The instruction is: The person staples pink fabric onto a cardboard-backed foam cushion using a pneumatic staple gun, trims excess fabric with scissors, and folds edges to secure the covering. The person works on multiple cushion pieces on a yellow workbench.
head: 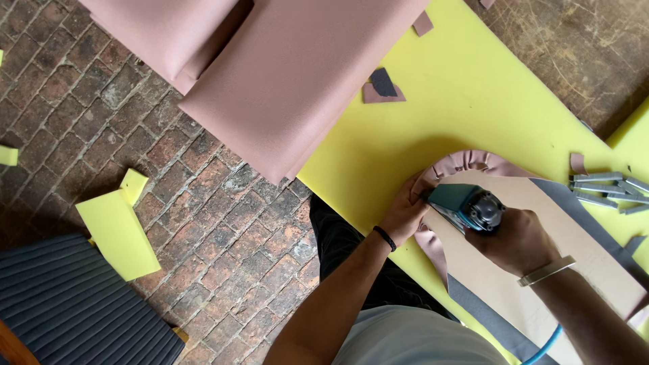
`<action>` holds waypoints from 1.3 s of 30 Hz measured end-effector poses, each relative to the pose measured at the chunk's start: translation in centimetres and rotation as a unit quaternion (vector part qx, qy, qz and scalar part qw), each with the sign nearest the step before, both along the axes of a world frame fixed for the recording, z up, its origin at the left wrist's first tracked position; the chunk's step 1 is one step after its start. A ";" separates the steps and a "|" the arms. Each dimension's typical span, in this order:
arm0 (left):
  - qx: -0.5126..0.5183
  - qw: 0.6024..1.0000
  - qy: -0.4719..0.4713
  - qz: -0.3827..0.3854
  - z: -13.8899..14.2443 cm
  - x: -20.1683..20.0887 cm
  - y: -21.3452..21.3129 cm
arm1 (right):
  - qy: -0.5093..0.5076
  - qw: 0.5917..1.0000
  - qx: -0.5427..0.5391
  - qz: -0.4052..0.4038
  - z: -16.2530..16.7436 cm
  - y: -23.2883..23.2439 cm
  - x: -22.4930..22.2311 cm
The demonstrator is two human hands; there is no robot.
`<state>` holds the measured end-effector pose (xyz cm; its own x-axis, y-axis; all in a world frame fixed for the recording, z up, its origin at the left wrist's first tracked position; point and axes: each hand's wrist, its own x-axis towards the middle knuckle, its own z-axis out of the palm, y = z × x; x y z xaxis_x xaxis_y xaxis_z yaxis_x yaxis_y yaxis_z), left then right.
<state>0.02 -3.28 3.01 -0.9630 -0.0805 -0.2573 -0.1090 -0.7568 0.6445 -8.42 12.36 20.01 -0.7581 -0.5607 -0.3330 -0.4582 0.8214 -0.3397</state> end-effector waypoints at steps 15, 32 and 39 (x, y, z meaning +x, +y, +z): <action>0.133 0.990 -0.045 0.027 -1.7 0.6 -0.4 | 0.026 0.996 0.069 -0.045 -2.0 1.7 0.6; -0.054 0.994 -0.091 0.040 3.5 -0.8 -0.7 | -0.066 0.984 0.053 -0.155 0.8 -0.2 0.2; -0.050 0.996 -0.059 0.036 1.7 -0.7 -0.4 | -0.109 0.971 0.137 -0.164 1.7 -3.2 -0.3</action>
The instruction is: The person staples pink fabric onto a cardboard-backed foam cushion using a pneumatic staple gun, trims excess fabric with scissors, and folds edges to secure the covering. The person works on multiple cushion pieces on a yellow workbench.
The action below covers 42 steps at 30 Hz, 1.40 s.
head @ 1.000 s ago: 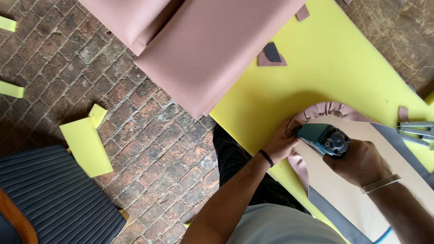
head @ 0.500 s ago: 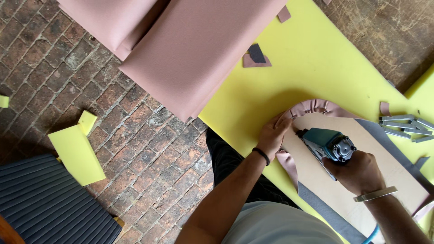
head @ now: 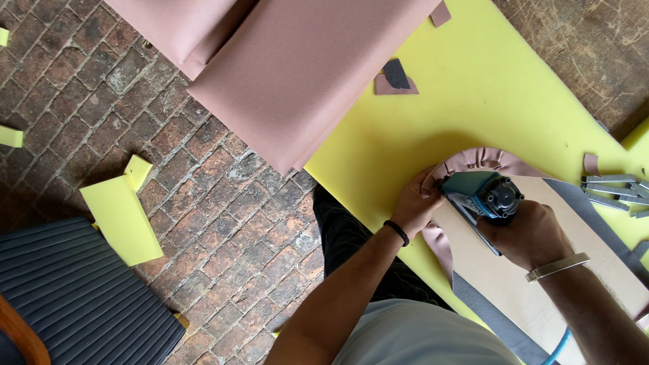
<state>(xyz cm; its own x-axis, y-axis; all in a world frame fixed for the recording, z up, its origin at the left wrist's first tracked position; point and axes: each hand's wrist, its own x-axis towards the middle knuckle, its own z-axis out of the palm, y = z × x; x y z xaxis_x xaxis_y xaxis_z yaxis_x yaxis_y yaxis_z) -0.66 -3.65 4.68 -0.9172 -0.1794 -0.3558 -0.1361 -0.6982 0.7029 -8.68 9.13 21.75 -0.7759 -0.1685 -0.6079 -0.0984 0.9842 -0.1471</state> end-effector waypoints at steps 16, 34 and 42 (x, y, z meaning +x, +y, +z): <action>0.213 0.974 -0.074 0.031 -2.4 0.5 0.5 | 0.319 0.947 -0.001 0.040 -1.6 11.4 4.6; 0.421 0.905 -0.011 0.058 1.3 3.8 3.8 | 0.136 0.874 -0.467 0.025 -5.9 0.8 4.9; 0.192 0.979 0.051 0.048 -1.3 5.7 5.7 | 0.180 0.852 -0.491 0.018 -7.5 0.4 5.0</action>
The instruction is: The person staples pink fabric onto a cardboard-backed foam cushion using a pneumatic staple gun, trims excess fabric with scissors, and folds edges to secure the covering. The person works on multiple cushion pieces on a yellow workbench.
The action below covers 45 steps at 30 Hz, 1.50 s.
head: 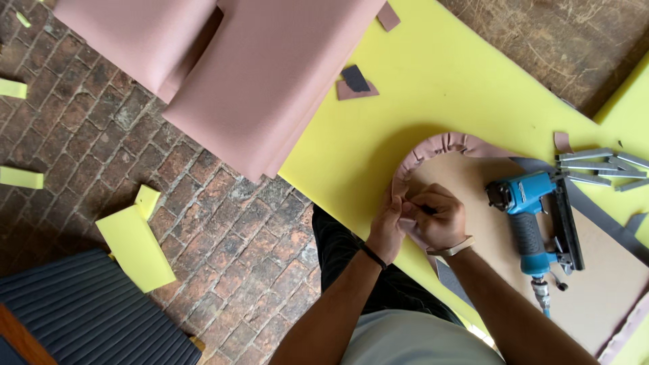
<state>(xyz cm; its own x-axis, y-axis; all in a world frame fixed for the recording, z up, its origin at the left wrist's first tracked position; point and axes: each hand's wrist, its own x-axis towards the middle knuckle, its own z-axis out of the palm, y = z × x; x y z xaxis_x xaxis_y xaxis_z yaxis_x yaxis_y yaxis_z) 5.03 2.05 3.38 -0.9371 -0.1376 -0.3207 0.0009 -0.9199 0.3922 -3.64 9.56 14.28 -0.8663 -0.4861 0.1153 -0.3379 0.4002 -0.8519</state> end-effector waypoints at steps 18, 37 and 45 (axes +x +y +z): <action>-0.022 1.000 0.007 -0.011 1.2 -0.9 -2.0 | 0.031 0.992 0.120 0.010 1.0 -1.3 -0.8; -0.163 0.978 -0.124 0.043 -1.0 -1.9 -0.3 | 0.122 0.899 0.401 -0.130 6.1 13.4 -0.4; -0.106 0.987 -0.091 0.075 -1.3 -2.2 -0.5 | -0.049 0.923 0.324 -0.201 2.8 16.0 -3.0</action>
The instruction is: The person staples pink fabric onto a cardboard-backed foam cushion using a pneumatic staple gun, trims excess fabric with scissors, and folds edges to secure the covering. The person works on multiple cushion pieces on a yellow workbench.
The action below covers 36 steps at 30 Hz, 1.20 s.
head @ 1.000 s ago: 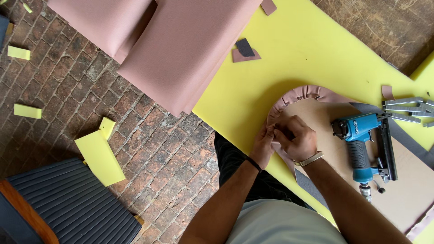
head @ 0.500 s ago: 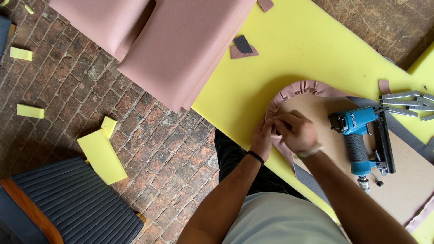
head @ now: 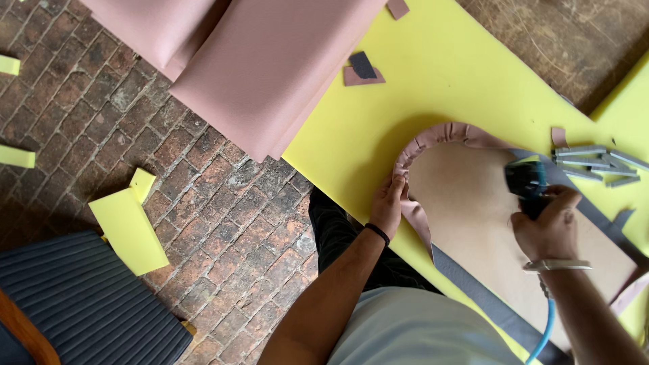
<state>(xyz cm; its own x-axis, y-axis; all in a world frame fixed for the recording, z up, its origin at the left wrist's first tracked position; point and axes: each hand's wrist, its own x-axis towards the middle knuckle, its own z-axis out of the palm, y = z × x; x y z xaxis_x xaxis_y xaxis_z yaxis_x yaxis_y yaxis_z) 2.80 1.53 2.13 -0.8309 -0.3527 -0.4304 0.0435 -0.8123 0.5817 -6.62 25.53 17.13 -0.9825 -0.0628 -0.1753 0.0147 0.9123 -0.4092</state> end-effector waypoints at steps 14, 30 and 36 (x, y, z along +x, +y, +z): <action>-0.031 0.997 -0.043 -0.055 -0.4 0.2 -1.1 | -0.009 0.842 -0.124 0.525 7.2 -16.0 -5.4; 0.132 0.989 0.041 -0.047 0.1 0.5 -2.2 | 0.103 0.906 0.043 0.407 5.0 -11.4 -3.9; 0.182 0.980 0.054 -0.051 1.6 0.7 -3.0 | 0.187 0.933 -0.028 0.306 4.0 -9.5 0.1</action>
